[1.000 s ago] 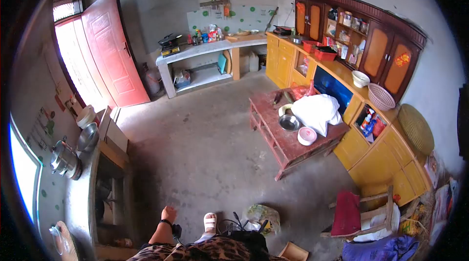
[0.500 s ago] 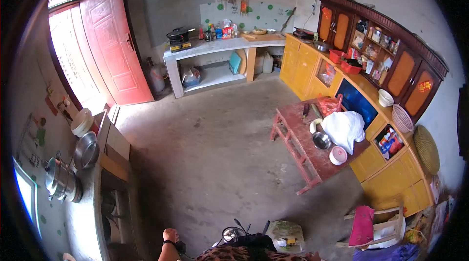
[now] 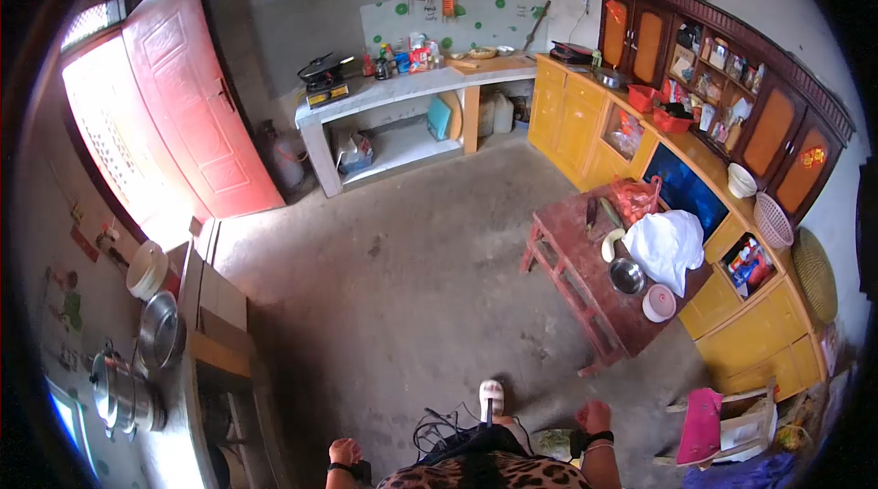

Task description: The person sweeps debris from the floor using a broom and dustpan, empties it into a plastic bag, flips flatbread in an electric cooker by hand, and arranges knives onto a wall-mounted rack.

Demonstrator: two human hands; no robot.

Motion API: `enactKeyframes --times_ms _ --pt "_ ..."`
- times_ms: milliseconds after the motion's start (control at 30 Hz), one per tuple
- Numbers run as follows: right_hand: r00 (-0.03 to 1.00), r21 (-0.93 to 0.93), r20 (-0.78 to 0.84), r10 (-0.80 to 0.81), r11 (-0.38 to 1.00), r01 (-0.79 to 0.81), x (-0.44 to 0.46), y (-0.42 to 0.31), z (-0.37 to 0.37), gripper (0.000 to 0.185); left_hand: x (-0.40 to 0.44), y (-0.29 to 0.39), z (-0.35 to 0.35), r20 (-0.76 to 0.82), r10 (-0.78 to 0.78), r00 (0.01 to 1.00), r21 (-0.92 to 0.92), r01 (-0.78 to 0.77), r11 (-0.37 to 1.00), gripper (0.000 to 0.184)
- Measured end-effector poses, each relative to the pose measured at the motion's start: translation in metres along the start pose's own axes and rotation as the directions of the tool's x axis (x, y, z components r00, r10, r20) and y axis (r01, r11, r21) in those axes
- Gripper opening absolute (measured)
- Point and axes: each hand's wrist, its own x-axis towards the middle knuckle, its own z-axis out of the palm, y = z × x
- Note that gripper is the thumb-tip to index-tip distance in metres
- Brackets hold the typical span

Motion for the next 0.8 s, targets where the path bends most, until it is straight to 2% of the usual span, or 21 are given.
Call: enactKeyframes --times_ms 67,100,167,200,233,300,333,367,400,433,467,533,567,633,667,767,800 --pt "0.999 0.003 -0.042 -0.003 1.000 0.003 0.020 -0.023 0.030 0.024 0.030 0.016 0.006 0.151 -0.108 0.983 -0.115 0.126 0.985 0.005" --pt "0.997 -0.001 -0.079 -0.006 1.000 0.006 0.031 -0.037 0.044 0.025 0.046 0.023 0.020 0.158 -0.102 0.982 -0.112 0.121 0.986 0.005" --pt "0.999 0.030 -0.045 -0.022 0.999 0.024 0.065 -0.055 0.059 0.025 0.071 0.042 0.054 -0.171 -0.092 0.981 -0.074 0.080 0.994 0.007" --pt "0.999 0.054 -0.009 -0.033 0.998 0.033 0.084 -0.065 0.068 0.025 0.081 0.055 0.068 -0.113 0.044 0.993 0.145 -0.028 0.989 0.009" --pt "0.999 0.064 -0.006 -0.041 0.997 0.042 0.105 -0.076 0.075 0.025 0.097 0.065 0.082 -0.108 0.057 0.993 0.144 -0.041 0.989 0.009" --pt "0.981 -0.263 0.189 -0.047 0.960 0.097 0.157 -0.089 0.075 0.027 0.130 0.084 0.114 -0.068 -0.019 0.997 0.027 0.021 0.999 0.009" --pt "0.966 -0.471 0.216 -0.145 0.851 0.233 0.190 -0.083 0.077 0.029 0.143 0.097 0.132 -0.047 -0.059 0.997 -0.030 0.058 0.998 0.009" --pt "0.964 -0.467 0.221 -0.146 0.852 0.236 0.214 -0.095 0.089 0.029 0.153 0.114 0.152 -0.050 -0.053 0.997 -0.030 0.051 0.998 0.009" --pt "0.995 -0.189 0.097 -0.006 0.982 0.024 0.235 -0.104 0.101 0.030 0.164 0.131 0.170 -0.028 -0.039 0.999 -0.039 0.038 0.999 0.009" --pt "0.985 0.125 0.021 0.170 0.977 -0.171 0.254 -0.116 0.114 0.031 0.174 0.149 0.191 -0.005 -0.027 1.000 -0.050 0.027 0.998 0.010" --pt "0.985 0.120 0.026 0.172 0.978 -0.173 0.273 -0.130 0.127 0.031 0.184 0.168 0.211 0.016 -0.017 1.000 -0.060 0.018 0.998 0.012" --pt "0.990 -0.143 0.140 0.005 0.990 0.015 0.303 -0.159 0.153 0.026 0.197 0.196 0.242 0.053 -0.010 0.999 -0.080 0.014 0.997 0.017" --pt "0.990 -0.155 0.142 0.010 0.988 0.013 0.317 -0.173 0.170 0.026 0.202 0.206 0.258 0.047 -0.019 0.999 -0.087 0.023 0.996 0.017" --pt "0.979 -0.248 0.186 -0.077 0.961 0.123 0.344 -0.200 0.212 0.020 0.213 0.227 0.289 -0.098 0.014 0.995 -0.001 -0.014 1.000 0.022" --pt "0.979 -0.254 0.190 -0.078 0.959 0.126 0.355 -0.213 0.232 0.020 0.221 0.235 0.299 -0.105 -0.018 0.994 -0.048 0.013 0.999 0.023" --pt "0.966 -0.230 0.259 -0.003 0.971 0.064 0.380 -0.241 0.289 0.019 0.288 0.203 0.276 0.069 0.174 0.982 0.263 -0.186 0.947 0.020" --pt "0.955 -0.214 0.297 0.022 0.976 0.044 0.394 -0.243 0.308 0.020 0.289 0.209 0.286 -0.071 0.095 0.993 0.301 -0.070 0.951 0.019"
